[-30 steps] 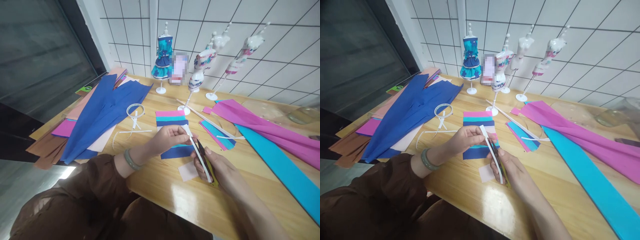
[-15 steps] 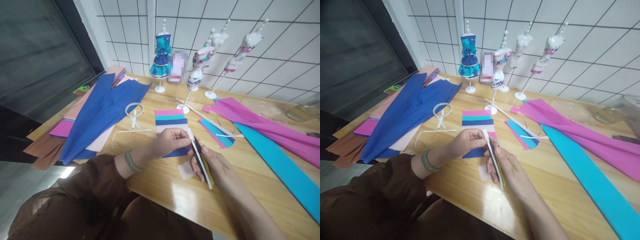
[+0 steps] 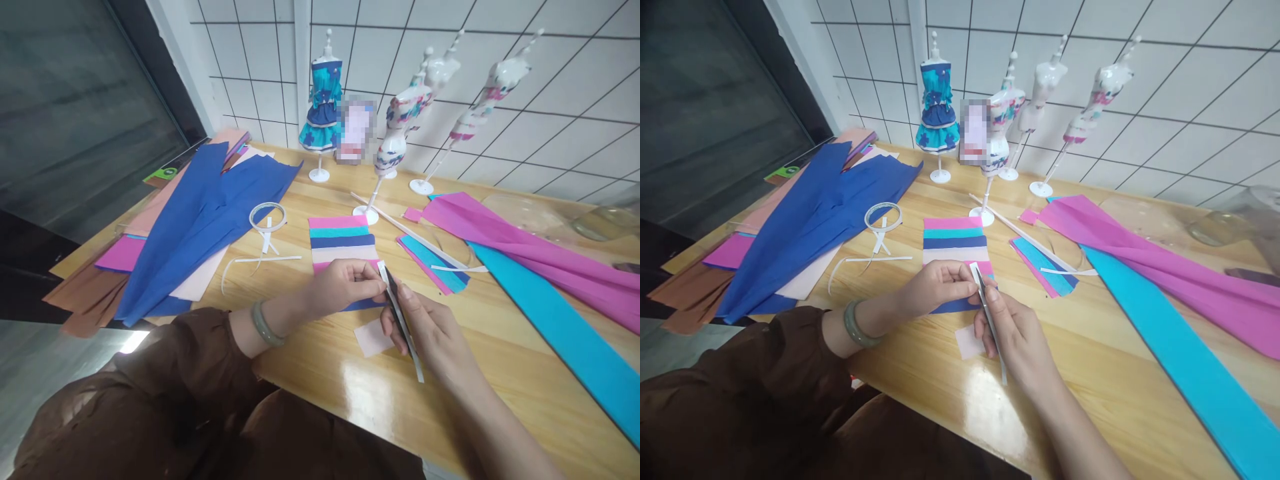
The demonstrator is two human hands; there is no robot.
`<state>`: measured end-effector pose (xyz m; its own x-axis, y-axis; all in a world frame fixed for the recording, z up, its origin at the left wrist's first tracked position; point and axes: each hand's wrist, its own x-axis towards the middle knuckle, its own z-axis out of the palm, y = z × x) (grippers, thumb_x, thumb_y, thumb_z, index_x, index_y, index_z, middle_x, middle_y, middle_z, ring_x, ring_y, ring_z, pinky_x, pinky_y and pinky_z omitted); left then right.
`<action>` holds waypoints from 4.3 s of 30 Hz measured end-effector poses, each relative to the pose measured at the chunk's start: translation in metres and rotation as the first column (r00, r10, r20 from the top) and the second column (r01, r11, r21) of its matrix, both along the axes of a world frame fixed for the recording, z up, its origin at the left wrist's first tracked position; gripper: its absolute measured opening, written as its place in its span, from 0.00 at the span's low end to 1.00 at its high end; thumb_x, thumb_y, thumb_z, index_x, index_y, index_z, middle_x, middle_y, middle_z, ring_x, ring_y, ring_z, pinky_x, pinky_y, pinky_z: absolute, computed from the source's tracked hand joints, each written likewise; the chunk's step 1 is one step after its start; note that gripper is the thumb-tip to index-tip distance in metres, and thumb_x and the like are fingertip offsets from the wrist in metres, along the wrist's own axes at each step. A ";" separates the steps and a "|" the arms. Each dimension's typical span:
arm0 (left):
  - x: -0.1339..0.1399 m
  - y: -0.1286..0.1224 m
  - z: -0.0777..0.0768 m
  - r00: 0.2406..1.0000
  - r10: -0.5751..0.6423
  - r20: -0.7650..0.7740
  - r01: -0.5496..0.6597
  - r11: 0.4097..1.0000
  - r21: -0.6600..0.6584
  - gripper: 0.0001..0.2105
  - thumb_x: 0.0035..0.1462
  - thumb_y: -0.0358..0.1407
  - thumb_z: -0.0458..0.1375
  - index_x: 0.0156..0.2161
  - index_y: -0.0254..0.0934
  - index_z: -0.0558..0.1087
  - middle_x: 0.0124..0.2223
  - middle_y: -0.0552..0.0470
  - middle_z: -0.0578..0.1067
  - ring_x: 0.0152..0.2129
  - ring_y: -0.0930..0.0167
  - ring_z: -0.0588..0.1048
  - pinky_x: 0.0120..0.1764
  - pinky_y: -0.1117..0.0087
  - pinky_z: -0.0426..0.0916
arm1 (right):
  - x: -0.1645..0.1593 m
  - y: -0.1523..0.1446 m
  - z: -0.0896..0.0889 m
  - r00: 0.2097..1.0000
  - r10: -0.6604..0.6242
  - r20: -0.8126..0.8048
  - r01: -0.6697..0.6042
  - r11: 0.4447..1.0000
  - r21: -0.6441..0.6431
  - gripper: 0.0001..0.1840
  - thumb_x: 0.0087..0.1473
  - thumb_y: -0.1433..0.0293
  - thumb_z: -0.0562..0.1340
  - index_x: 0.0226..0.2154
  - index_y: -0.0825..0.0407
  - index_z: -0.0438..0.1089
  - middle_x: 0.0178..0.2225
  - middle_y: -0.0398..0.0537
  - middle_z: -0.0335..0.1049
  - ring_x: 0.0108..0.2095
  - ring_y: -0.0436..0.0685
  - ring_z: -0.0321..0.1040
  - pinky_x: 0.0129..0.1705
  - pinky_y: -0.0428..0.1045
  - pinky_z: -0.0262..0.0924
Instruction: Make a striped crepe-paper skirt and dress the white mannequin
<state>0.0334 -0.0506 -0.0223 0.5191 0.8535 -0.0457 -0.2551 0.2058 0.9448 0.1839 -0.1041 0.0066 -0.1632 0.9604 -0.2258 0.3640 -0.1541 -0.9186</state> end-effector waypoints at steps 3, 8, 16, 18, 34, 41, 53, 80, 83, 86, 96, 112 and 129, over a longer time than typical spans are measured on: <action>0.000 0.000 0.001 1.000 -0.004 0.011 0.004 1.000 0.007 0.05 0.48 0.30 0.60 0.25 0.30 0.69 0.25 0.51 0.72 0.26 0.76 0.71 0.36 0.71 0.64 | -0.001 0.000 0.000 1.000 -0.014 -0.014 0.014 1.000 -0.003 0.29 0.58 0.50 0.46 0.20 0.52 0.64 0.11 0.40 0.57 0.13 0.48 0.53 0.19 0.45 0.48; 0.000 0.000 0.000 0.999 -0.023 0.034 0.023 1.000 0.006 0.06 0.48 0.31 0.60 0.25 0.30 0.69 0.25 0.51 0.72 0.26 0.75 0.71 0.37 0.70 0.64 | 0.000 -0.001 -0.001 1.000 -0.019 0.023 0.019 1.000 -0.003 0.29 0.58 0.50 0.46 0.17 0.52 0.61 0.10 0.40 0.54 0.14 0.48 0.50 0.19 0.45 0.46; -0.001 0.001 0.000 0.997 -0.043 0.059 0.044 0.999 -0.010 0.08 0.48 0.34 0.61 0.25 0.31 0.69 0.26 0.51 0.71 0.27 0.74 0.70 0.38 0.68 0.63 | -0.004 0.000 -0.001 0.999 -0.036 0.000 0.036 0.999 -0.016 0.26 0.57 0.50 0.47 0.24 0.52 0.63 0.11 0.38 0.54 0.13 0.48 0.49 0.17 0.46 0.45; -0.001 0.001 0.000 0.997 -0.047 0.059 0.048 0.999 -0.014 0.08 0.47 0.34 0.61 0.25 0.31 0.69 0.26 0.50 0.71 0.28 0.73 0.70 0.38 0.68 0.63 | -0.005 0.001 -0.001 0.999 -0.043 -0.012 0.043 0.999 -0.024 0.26 0.57 0.49 0.47 0.25 0.52 0.63 0.12 0.38 0.55 0.12 0.48 0.49 0.17 0.46 0.44; 0.001 0.003 -0.005 0.993 -0.059 0.103 0.061 0.998 -0.014 0.09 0.47 0.35 0.62 0.24 0.32 0.69 0.25 0.51 0.71 0.29 0.72 0.70 0.44 0.64 0.63 | -0.005 0.001 -0.002 0.998 -0.050 -0.030 0.049 0.999 -0.007 0.24 0.57 0.49 0.49 0.26 0.52 0.63 0.11 0.36 0.53 0.12 0.47 0.49 0.16 0.45 0.45; 0.001 0.004 -0.009 0.991 -0.071 0.116 0.075 0.997 -0.026 0.09 0.46 0.36 0.62 0.24 0.31 0.70 0.27 0.50 0.72 0.34 0.69 0.72 0.45 0.64 0.62 | -0.007 0.002 -0.001 0.997 -0.072 -0.021 0.072 0.997 -0.015 0.24 0.55 0.48 0.51 0.24 0.51 0.63 0.10 0.36 0.53 0.12 0.47 0.49 0.16 0.45 0.46; -0.005 0.002 0.002 0.996 -0.087 0.000 0.086 0.988 0.127 0.09 0.54 0.37 0.56 0.30 0.33 0.71 0.31 0.49 0.72 0.34 0.70 0.70 0.45 0.66 0.62 | -0.002 0.002 -0.005 0.998 -0.066 0.005 0.066 0.998 0.010 0.28 0.56 0.50 0.49 0.16 0.51 0.61 0.10 0.40 0.56 0.14 0.49 0.53 0.19 0.46 0.49; 0.000 -0.003 0.002 0.997 0.028 0.075 -0.034 0.997 0.069 0.10 0.56 0.40 0.54 0.33 0.35 0.62 0.31 0.53 0.71 0.31 0.74 0.71 0.42 0.68 0.64 | -0.008 0.002 -0.011 0.983 -0.096 -0.155 0.089 0.995 -0.053 0.23 0.55 0.50 0.51 0.27 0.53 0.65 0.12 0.38 0.60 0.11 0.47 0.53 0.15 0.44 0.49; 0.001 -0.001 0.000 0.997 0.063 0.051 -0.066 0.996 0.060 0.09 0.54 0.39 0.56 0.32 0.35 0.62 0.30 0.53 0.70 0.29 0.74 0.71 0.40 0.69 0.65 | -0.011 0.002 -0.011 0.989 -0.093 -0.118 0.093 0.996 -0.005 0.24 0.55 0.50 0.51 0.25 0.53 0.64 0.12 0.38 0.59 0.12 0.47 0.53 0.16 0.44 0.49; 0.000 -0.001 -0.001 0.995 0.098 0.012 -0.098 0.991 0.095 0.08 0.54 0.37 0.55 0.32 0.35 0.63 0.30 0.53 0.70 0.30 0.73 0.71 0.40 0.69 0.65 | -0.012 0.002 -0.011 0.988 -0.097 -0.118 0.100 0.995 0.021 0.24 0.55 0.50 0.52 0.25 0.52 0.63 0.12 0.38 0.59 0.12 0.47 0.53 0.16 0.44 0.50; -0.001 -0.002 0.001 0.996 0.089 -0.023 -0.086 0.988 0.127 0.07 0.55 0.37 0.54 0.33 0.34 0.65 0.31 0.52 0.72 0.30 0.73 0.71 0.39 0.69 0.64 | -0.012 0.002 -0.013 0.990 -0.105 -0.093 0.107 0.994 0.018 0.24 0.56 0.49 0.50 0.27 0.52 0.63 0.12 0.37 0.57 0.12 0.47 0.52 0.16 0.44 0.50; -0.002 0.001 0.003 0.993 0.031 0.113 -0.036 0.998 0.046 0.10 0.53 0.39 0.56 0.30 0.36 0.59 0.28 0.54 0.70 0.28 0.73 0.71 0.40 0.66 0.65 | -0.008 0.002 -0.013 0.985 -0.058 -0.166 0.048 0.997 -0.062 0.25 0.58 0.51 0.48 0.32 0.54 0.65 0.12 0.37 0.60 0.11 0.46 0.52 0.16 0.44 0.47; -0.004 -0.002 0.003 0.999 -0.033 -0.027 0.036 0.992 0.120 0.10 0.54 0.38 0.55 0.29 0.35 0.60 0.25 0.54 0.69 0.26 0.75 0.69 0.33 0.71 0.62 | -0.012 0.002 -0.005 0.981 -0.068 -0.182 0.054 0.996 -0.076 0.24 0.54 0.49 0.52 0.28 0.53 0.63 0.08 0.35 0.56 0.10 0.45 0.50 0.16 0.43 0.46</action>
